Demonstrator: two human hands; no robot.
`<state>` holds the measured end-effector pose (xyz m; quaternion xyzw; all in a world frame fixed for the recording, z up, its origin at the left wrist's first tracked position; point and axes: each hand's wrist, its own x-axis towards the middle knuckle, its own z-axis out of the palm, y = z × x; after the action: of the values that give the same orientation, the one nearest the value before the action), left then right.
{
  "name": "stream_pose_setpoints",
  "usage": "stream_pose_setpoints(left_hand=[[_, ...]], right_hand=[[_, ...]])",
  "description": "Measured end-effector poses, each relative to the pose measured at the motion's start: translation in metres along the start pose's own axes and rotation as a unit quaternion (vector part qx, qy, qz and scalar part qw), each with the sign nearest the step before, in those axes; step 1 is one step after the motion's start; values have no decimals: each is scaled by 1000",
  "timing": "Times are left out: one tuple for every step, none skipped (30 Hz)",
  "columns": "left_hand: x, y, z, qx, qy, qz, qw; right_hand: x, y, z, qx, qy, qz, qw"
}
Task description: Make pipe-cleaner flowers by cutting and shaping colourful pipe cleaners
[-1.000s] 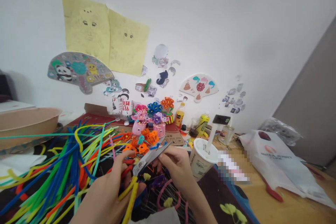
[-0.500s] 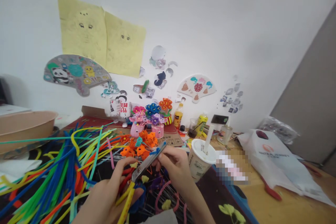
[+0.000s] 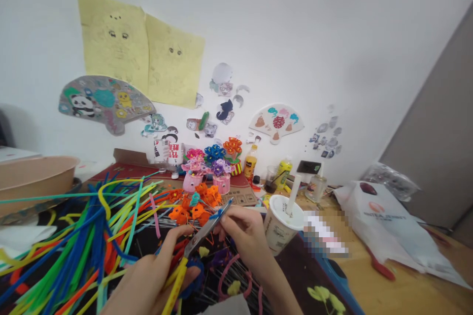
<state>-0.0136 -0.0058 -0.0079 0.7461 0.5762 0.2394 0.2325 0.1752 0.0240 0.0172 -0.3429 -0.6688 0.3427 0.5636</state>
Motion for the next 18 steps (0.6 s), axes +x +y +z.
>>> stream_pose_setpoints(left_hand=[[-1, 0, 0, 16, 12, 7, 1000], [-1, 0, 1, 27, 24, 16, 999], [-2, -1, 1, 30, 34, 22, 999], [-2, -2, 3, 25, 37, 22, 999], [-2, -3, 4, 18, 33, 15, 999], [-1, -4, 6, 11, 31, 7, 999], [0, -5, 8, 3, 27, 0, 1000], [1, -7, 10, -10, 19, -4, 1000], [2, -9, 13, -23, 12, -2, 1000], [4, -11, 15, -38, 4, 3, 999], [5, -13, 17, -55, 4, 6, 998], [6, -14, 19, -65, 5, 8, 998], [7, -15, 19, -77, 10, 2, 997], [7, -15, 19, -97, 21, -8, 995], [6, -15, 17, -114, 10, -14, 993], [5, -13, 14, -118, 0, -15, 993], [4, -12, 11, -120, -4, -8, 993], [3, -11, 8, -120, -7, -2, 993]], right_hand=[[0, 1, -1, -7, -5, 1, 1000], [0, 2, -2, -14, -10, 3, 1000], [0, 3, -3, -23, -14, 4, 1000], [0, 3, -5, -32, -18, 5, 999], [0, 4, -5, -41, -21, 6, 999], [0, 5, -6, -47, -23, 6, 999], [-1, 6, -6, -51, -24, 6, 998], [-1, 6, -7, -51, -25, 8, 998], [-1, 7, -6, -47, -26, 10, 999], [-1, 7, -6, -41, -27, 13, 999], [0, 8, -6, -32, -27, 16, 999], [0, 9, -5, -23, -26, 20, 999], [0, 10, -5, -14, -25, 23, 999], [0, 11, -4, -4, -21, 27, 999], [0, 11, -4, 5, -16, 31, 999], [0, 12, -4, 12, -9, 35, 999], [0, 12, -3, 20, -3, 40, 999], [0, 12, -3, 27, 3, 43, 999]])
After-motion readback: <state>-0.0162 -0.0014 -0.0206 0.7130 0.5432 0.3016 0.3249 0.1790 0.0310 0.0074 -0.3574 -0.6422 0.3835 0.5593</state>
